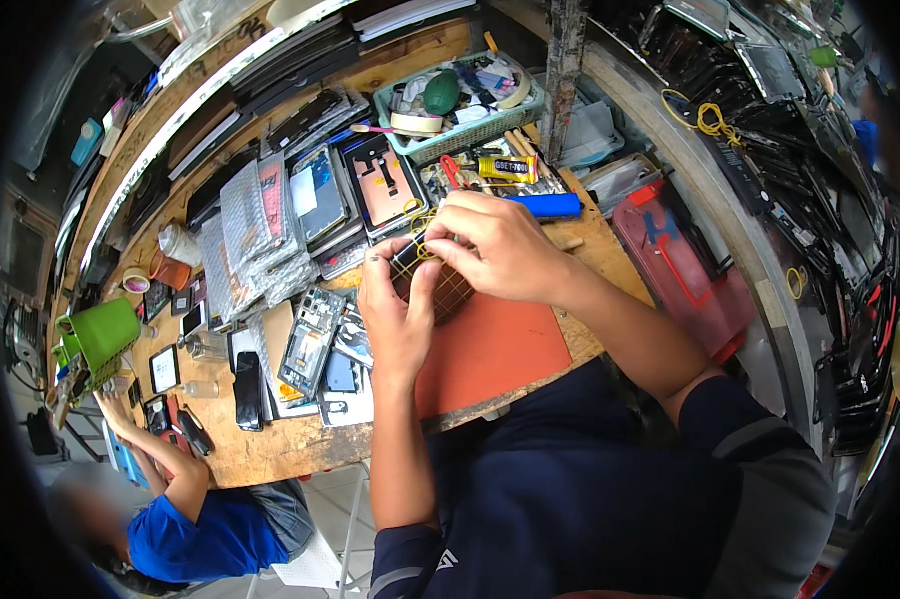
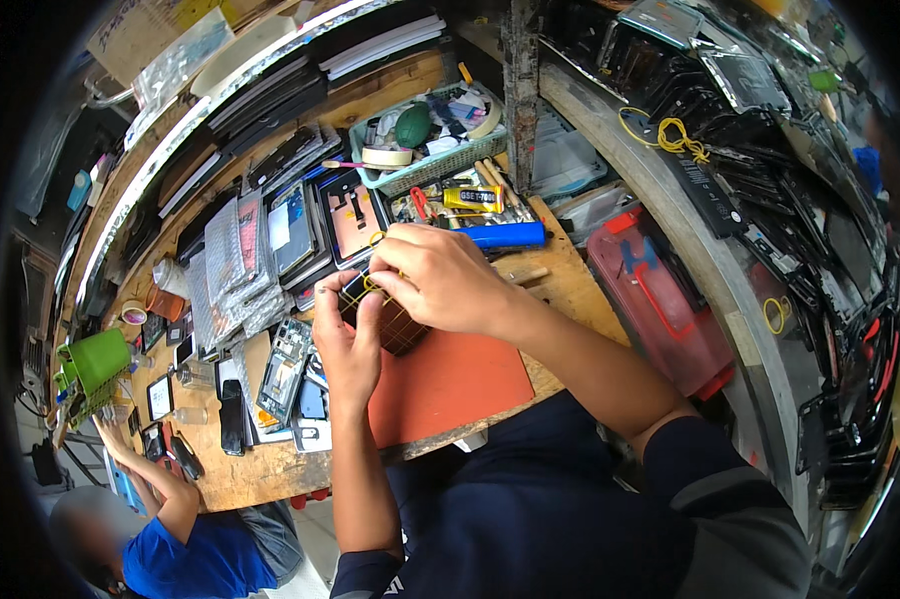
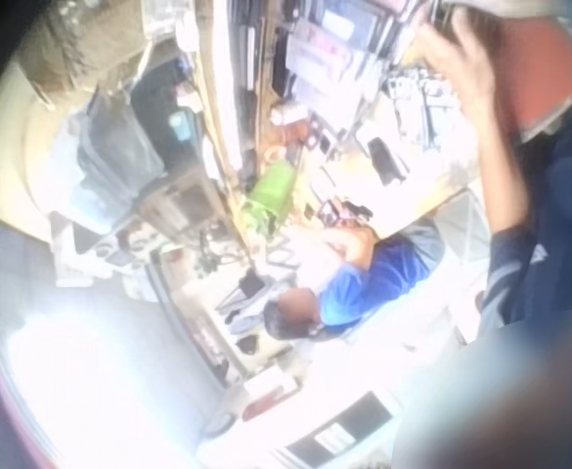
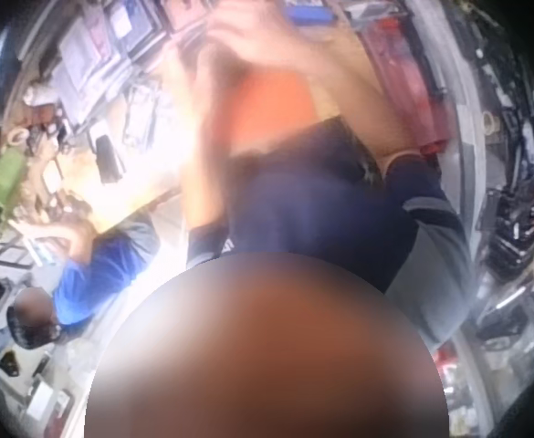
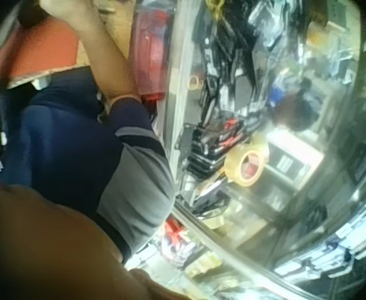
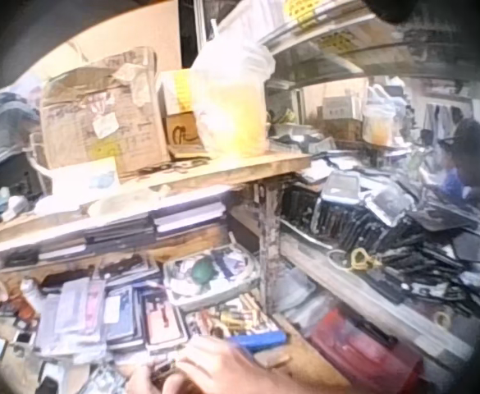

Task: The person removes rubber bands from a smartphone, then disassembles the device using a screwdriver and tweezers. They remove the back cover, disconnect ribbon cables, and detach the camera module before reattaching it and reconnecting the cables.

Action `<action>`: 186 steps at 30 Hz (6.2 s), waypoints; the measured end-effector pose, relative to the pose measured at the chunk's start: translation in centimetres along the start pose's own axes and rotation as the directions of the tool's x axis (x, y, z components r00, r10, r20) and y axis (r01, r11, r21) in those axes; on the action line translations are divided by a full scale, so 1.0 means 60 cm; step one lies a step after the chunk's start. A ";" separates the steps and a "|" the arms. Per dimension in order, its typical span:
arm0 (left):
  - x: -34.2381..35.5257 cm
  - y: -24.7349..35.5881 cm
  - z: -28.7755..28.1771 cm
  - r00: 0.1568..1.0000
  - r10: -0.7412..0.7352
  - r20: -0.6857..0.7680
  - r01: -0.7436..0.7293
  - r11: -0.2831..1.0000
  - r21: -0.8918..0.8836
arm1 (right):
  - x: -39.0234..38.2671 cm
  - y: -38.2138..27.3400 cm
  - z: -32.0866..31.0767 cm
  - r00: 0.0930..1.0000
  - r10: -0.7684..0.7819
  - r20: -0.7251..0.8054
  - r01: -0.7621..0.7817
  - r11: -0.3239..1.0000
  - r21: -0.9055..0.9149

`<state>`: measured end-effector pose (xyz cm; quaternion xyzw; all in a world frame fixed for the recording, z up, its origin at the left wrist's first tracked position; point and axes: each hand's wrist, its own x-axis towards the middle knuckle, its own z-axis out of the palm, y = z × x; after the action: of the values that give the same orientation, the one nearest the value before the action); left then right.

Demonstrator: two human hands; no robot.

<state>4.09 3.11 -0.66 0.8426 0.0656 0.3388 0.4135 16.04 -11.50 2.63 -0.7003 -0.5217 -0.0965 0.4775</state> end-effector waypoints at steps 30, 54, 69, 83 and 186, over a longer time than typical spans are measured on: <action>-0.045 -0.014 -0.057 0.967 -0.143 -0.210 0.083 0.959 -0.270 | 0.035 0.148 0.117 1.000 0.031 0.001 -0.027 0.908 -0.417; -0.042 -0.025 -0.071 0.979 -0.175 -0.104 0.165 0.981 -0.102 | 0.044 -0.065 0.060 0.984 -0.014 0.179 -0.017 0.986 0.168; -0.096 -0.018 -0.086 0.986 0.032 -0.161 -0.052 0.991 -0.123 | -0.014 -0.031 0.101 0.778 0.482 0.402 -0.628 0.593 0.504; -0.151 -0.093 -0.115 0.761 -0.519 -0.390 0.104 0.690 -0.716 | -0.120 0.032 0.133 0.774 0.502 0.387 -0.615 0.741 0.270; -0.192 0.004 -0.093 0.874 -0.459 0.159 0.251 0.148 -0.956 | -0.079 -0.171 0.092 0.997 -0.077 0.017 0.071 0.971 0.226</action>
<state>-8.20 2.08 -4.07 0.3384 0.0770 0.2692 0.8984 3.52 -10.28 2.53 -0.6228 -0.5611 -0.0456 0.5434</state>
